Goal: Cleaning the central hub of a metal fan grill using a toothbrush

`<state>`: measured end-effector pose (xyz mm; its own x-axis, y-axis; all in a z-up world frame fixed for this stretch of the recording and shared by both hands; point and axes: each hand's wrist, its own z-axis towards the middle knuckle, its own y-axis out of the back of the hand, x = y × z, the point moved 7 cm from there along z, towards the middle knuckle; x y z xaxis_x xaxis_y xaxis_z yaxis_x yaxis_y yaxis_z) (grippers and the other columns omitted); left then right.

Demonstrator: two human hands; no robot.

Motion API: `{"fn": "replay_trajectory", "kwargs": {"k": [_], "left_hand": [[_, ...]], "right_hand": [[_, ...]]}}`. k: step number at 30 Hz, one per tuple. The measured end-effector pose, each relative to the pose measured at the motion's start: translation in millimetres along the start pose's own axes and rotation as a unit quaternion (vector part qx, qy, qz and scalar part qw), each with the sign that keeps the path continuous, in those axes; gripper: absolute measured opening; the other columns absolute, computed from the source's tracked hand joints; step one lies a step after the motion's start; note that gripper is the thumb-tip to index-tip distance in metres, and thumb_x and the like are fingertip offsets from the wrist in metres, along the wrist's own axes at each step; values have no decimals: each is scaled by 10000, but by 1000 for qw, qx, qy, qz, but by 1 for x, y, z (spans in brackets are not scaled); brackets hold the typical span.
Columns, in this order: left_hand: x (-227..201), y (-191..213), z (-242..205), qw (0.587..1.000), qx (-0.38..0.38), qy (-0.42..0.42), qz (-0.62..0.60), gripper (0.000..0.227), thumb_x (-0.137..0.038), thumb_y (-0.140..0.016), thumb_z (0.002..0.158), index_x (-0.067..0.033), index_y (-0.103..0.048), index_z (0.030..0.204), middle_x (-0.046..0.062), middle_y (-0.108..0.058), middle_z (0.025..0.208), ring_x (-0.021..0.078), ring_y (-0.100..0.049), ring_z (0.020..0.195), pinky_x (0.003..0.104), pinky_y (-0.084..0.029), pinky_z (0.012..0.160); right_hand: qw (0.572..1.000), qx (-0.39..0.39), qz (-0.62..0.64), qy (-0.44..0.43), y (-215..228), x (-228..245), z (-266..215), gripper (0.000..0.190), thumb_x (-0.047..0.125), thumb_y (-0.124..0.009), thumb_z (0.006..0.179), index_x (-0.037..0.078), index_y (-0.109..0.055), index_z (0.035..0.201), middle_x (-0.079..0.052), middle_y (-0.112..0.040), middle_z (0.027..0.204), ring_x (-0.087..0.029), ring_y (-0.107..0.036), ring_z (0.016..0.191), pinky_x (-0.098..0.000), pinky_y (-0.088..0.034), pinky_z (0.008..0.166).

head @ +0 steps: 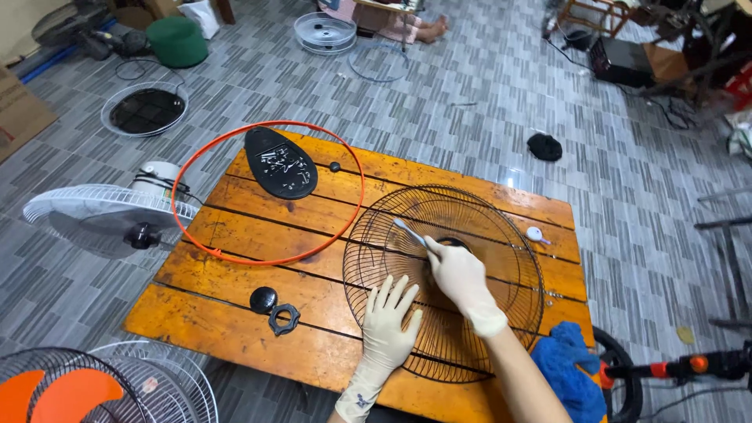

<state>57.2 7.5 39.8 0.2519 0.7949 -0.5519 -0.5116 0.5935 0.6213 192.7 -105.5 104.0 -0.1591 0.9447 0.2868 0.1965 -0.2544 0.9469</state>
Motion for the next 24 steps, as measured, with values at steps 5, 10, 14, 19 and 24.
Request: {"fn": "replay_trajectory", "kwargs": {"k": [5, 10, 14, 19, 24], "left_hand": [[-2, 4, -1, 1000, -8, -2, 2, 450, -307, -651, 927, -186, -676, 1360, 65, -615, 1472, 345, -505, 1405, 542, -328, 1160], [0, 2, 3, 1000, -5, -3, 4, 460, -322, -639, 936, -183, -664, 1374, 62, -601, 1487, 344, -492, 1413, 536, -319, 1164], [4, -1, -3, 1000, 5, -3, -1, 462, -331, -635, 941, -183, -662, 1377, 87, -574, 1515, 351, -485, 1420, 549, -299, 1179], [18, -2, -13, 998, -23, 60, 17, 669, -368, -663, 923, -108, -504, 1518, 143, -425, 1630, 338, -402, 1502, 561, -215, 1237], [20, -2, -15, 995, -22, 92, 36, 673, -399, -632, 927, -109, -508, 1522, 108, -442, 1624, 350, -381, 1505, 589, -186, 1238]], "right_hand": [[999, -2, -2, 37, -7, 7, 3, 408, 348, -482, 1031, 339, -629, 1412, -93, -770, 999, -388, -719, 924, -537, -562, 777], [998, -25, -60, 23, 4, -18, -7, 400, 386, -513, 994, 406, -639, 1373, -113, -763, 1000, -395, -712, 958, -541, -563, 784], [992, -75, -48, 95, -11, 5, 6, 401, 311, -502, 1023, 308, -633, 1402, -97, -710, 915, -381, -711, 802, -546, -572, 651], [997, -31, 10, 70, -5, 3, -2, 427, 371, -488, 1013, 355, -622, 1418, -115, -743, 960, -393, -692, 910, -542, -537, 764], [996, -29, -12, 85, 0, -5, -18, 409, 414, -526, 981, 379, -671, 1361, -82, -772, 955, -379, -701, 921, -523, -536, 755]]}}
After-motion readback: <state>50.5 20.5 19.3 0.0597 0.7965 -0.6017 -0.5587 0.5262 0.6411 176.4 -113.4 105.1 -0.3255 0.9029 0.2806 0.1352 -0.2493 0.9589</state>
